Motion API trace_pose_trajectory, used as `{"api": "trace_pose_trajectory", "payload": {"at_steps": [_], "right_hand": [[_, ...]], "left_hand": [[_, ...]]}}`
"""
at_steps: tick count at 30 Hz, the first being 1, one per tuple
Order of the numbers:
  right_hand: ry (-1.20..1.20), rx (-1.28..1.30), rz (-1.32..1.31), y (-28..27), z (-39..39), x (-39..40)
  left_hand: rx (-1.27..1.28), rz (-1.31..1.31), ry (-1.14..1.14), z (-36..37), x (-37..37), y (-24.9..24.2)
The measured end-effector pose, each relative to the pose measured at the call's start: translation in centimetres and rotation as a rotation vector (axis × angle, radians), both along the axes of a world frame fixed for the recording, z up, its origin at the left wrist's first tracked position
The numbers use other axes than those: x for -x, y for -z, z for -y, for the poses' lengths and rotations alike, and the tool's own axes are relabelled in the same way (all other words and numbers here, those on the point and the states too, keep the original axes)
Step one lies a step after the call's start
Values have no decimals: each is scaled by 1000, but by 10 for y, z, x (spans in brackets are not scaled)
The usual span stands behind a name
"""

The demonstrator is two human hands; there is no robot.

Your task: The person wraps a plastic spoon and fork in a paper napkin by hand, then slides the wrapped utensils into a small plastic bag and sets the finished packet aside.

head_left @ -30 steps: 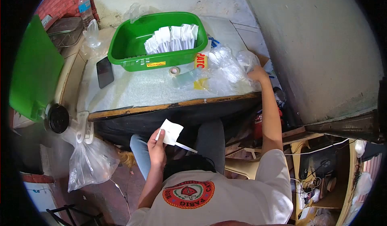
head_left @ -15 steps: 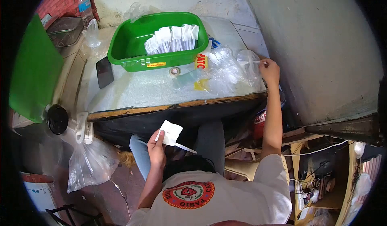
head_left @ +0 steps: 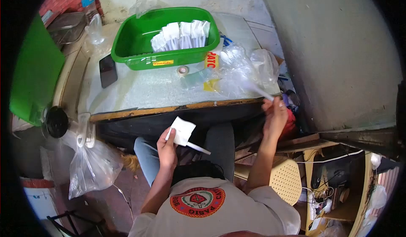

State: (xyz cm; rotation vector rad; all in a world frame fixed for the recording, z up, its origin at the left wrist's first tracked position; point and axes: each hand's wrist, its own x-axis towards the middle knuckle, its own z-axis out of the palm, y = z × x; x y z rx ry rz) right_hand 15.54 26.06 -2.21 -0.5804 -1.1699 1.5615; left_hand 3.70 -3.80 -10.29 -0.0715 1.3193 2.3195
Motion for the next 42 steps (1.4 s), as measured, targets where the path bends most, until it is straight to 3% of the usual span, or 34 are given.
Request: {"api": "trace_pose_trajectory", "payload": {"at_steps": [4, 10, 11, 13, 14, 18, 20, 23, 29, 42], "right_hand": [[-390, 36, 107, 13, 95, 18], [-715, -40, 256, 26, 136, 28], [-718, -41, 258, 26, 138, 28], [-640, -292, 469, 27, 141, 26], [-564, -546, 625, 24, 140, 24], [-471, -721, 703, 13, 144, 25], [-353, -978, 704, 12, 141, 27], [-323, -1068, 647, 15, 137, 30], [-444, -786, 580, 27, 143, 23], [-459, -658, 537, 26, 150, 20]], "left_hand": [[-63, -81, -13, -21, 8, -16], [-120, -100, -84, -33, 14, -23], [-122, -98, -87, -32, 14, -23], [-141, -121, -48, -29, 15, -23], [-141, -119, -52, -29, 15, -24], [-121, -124, -28, -30, 16, -25], [-116, -134, -13, -31, 16, -27], [-121, -110, -38, -31, 16, -33], [-185, -81, -9, -25, 23, -36], [-243, 3, 17, -23, 22, -42]]}}
